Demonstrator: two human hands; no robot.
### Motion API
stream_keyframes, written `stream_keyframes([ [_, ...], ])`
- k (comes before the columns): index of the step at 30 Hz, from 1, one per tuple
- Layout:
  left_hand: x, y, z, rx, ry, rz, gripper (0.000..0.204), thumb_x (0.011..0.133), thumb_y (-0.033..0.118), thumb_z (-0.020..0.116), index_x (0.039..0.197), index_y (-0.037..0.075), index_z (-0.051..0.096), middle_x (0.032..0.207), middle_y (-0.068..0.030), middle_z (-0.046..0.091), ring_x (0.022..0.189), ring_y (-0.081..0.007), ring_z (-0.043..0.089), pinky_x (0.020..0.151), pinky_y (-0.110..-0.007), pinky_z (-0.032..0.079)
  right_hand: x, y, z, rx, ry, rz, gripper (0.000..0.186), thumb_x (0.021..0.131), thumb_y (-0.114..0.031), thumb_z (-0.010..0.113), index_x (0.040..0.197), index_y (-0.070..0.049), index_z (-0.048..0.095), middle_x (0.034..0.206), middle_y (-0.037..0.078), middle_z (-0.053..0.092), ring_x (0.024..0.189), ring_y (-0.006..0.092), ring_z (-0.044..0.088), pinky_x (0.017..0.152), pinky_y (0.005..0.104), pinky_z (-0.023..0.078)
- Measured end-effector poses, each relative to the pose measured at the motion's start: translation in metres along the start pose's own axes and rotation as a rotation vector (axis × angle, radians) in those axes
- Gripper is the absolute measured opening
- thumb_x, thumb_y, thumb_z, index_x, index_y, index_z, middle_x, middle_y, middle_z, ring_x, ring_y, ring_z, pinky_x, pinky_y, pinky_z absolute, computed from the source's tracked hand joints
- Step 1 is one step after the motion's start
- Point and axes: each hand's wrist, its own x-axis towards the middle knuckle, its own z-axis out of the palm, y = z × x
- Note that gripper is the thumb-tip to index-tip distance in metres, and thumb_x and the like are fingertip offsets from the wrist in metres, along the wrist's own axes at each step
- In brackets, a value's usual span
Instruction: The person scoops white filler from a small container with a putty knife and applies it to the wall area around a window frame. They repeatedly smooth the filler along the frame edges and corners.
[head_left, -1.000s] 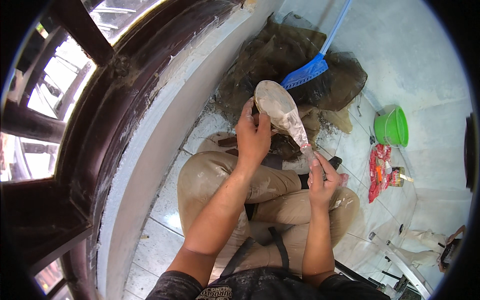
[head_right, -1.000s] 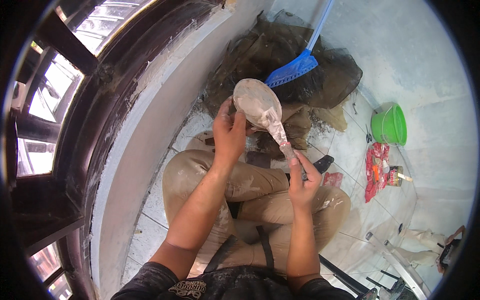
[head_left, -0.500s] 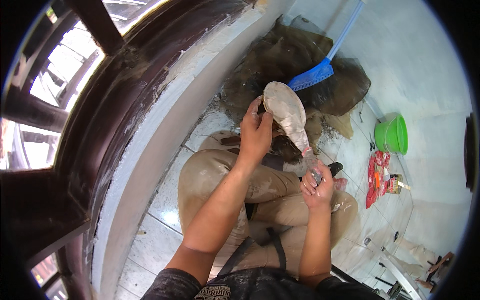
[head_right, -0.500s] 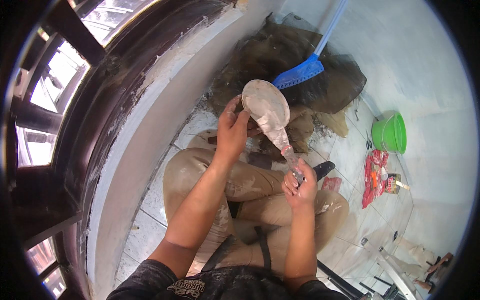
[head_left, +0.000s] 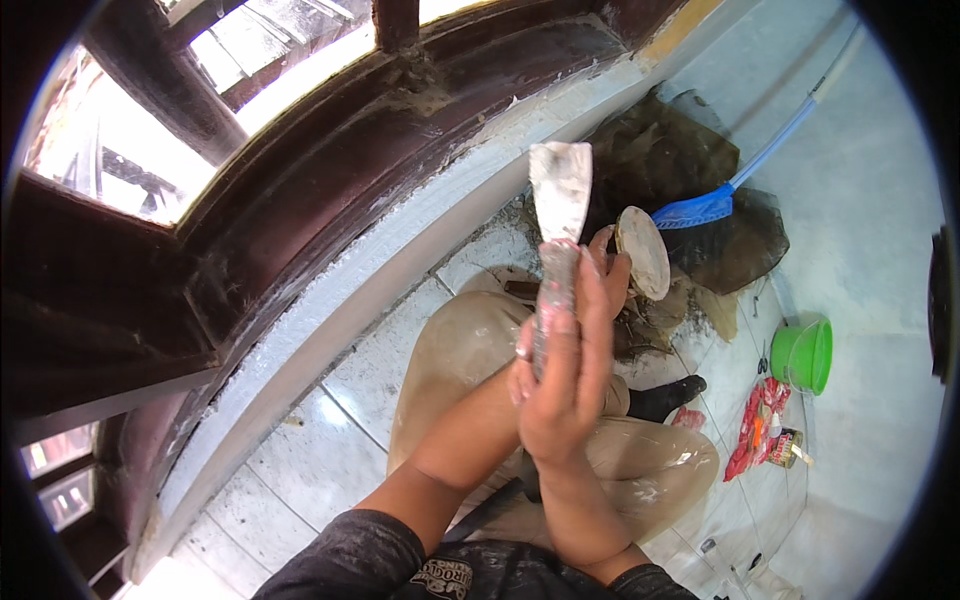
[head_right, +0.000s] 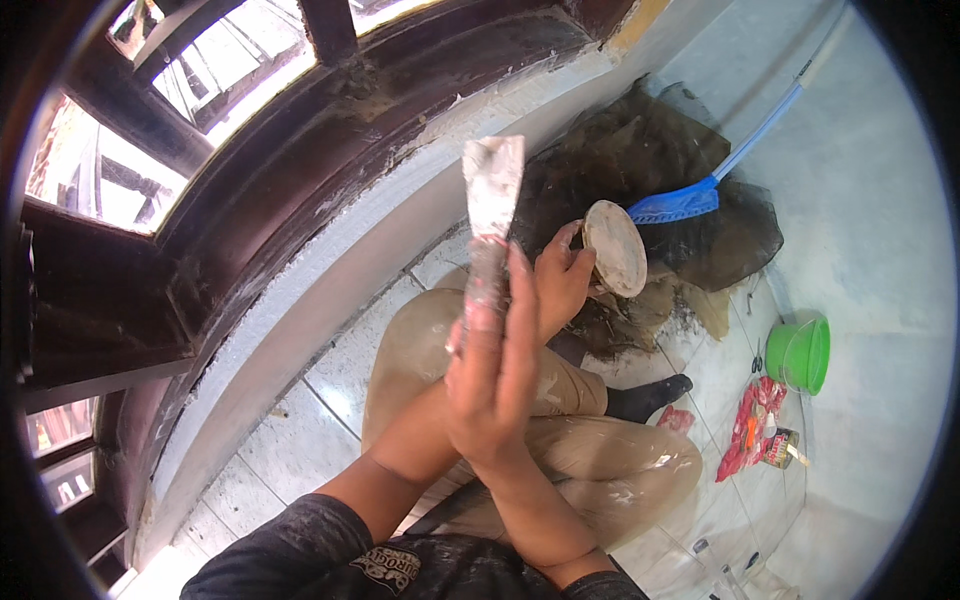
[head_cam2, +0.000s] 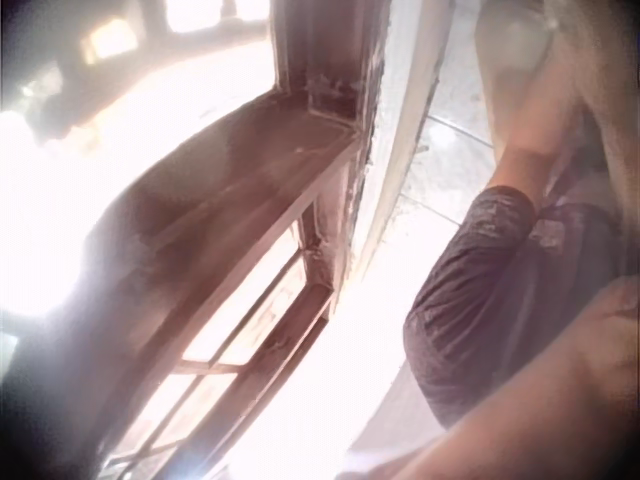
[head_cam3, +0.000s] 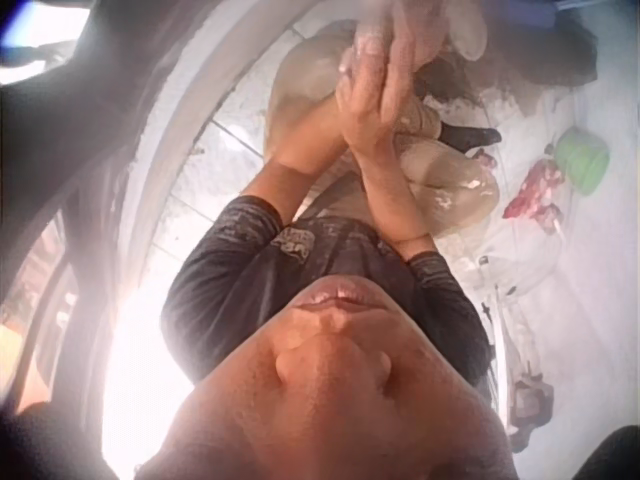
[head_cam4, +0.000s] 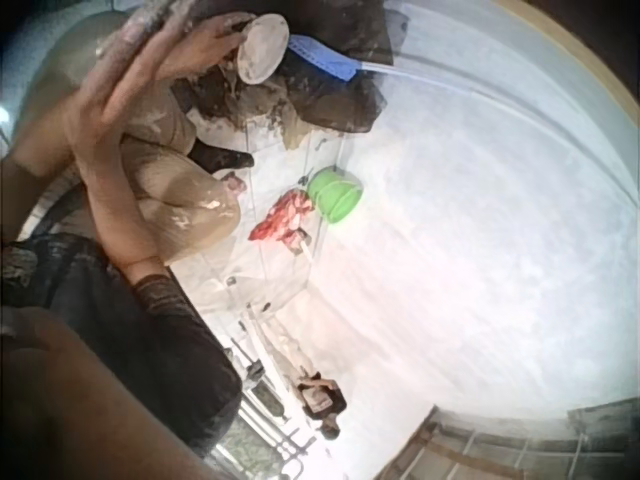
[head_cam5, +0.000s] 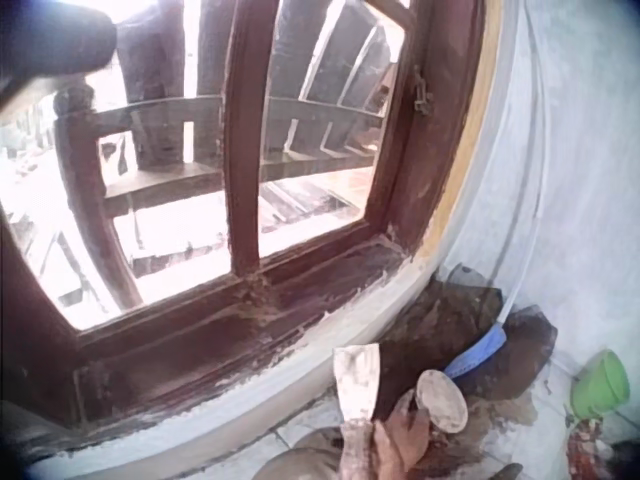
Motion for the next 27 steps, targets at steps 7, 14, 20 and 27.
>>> stream_keyframes([
  [7,-0.005,0.032,-0.004,-0.326,-0.2,-0.1,0.058,0.108,0.01,0.058,0.162,-0.008,0.043,0.112,-0.0182,0.077,0.096,-0.0197,0.077,0.074,-0.036,0.07,0.017,0.021,0.045,-0.456,0.152,-0.427,0.058,0.116,-0.014,0.042,0.167,0.011,0.026,0.141,0.035,0.053,0.119,0.0385,0.059,0.099,0.043,0.052],
  [14,-0.006,0.017,-0.028,-0.392,-0.229,-0.099,0.061,0.108,0.009,0.056,0.165,-0.005,0.04,0.111,-0.0155,0.077,0.094,-0.0181,0.077,0.072,-0.034,0.069,-0.016,0.012,0.117,-0.228,-0.024,-0.313,0.063,0.116,-0.009,0.039,0.168,0.015,0.013,0.159,0.046,0.041,0.142,0.0515,0.057,0.115,0.0495,0.052],
  [20,-0.013,0.034,-0.004,-0.399,-0.251,-0.139,0.063,0.106,0.011,0.057,0.164,-0.007,0.041,0.109,-0.0183,0.076,0.093,-0.0181,0.075,0.068,-0.035,0.067,-0.012,0.009,0.109,-0.148,0.033,-0.179,0.061,0.115,-0.004,0.04,0.166,0.017,0.015,0.157,0.047,0.044,0.143,0.0534,0.057,0.115,0.0504,0.052],
  [27,-0.009,0.035,-0.03,-0.378,-0.253,-0.086,0.065,0.106,0.01,0.056,0.165,-0.009,0.036,0.114,-0.0207,0.077,0.096,-0.0239,0.079,0.073,-0.037,0.069,-0.007,0.003,0.109,-0.23,0.065,-0.302,0.058,0.113,-0.002,0.042,0.164,0.018,0.022,0.152,0.047,0.05,0.138,0.0551,0.061,0.11,0.0513,0.057],
])
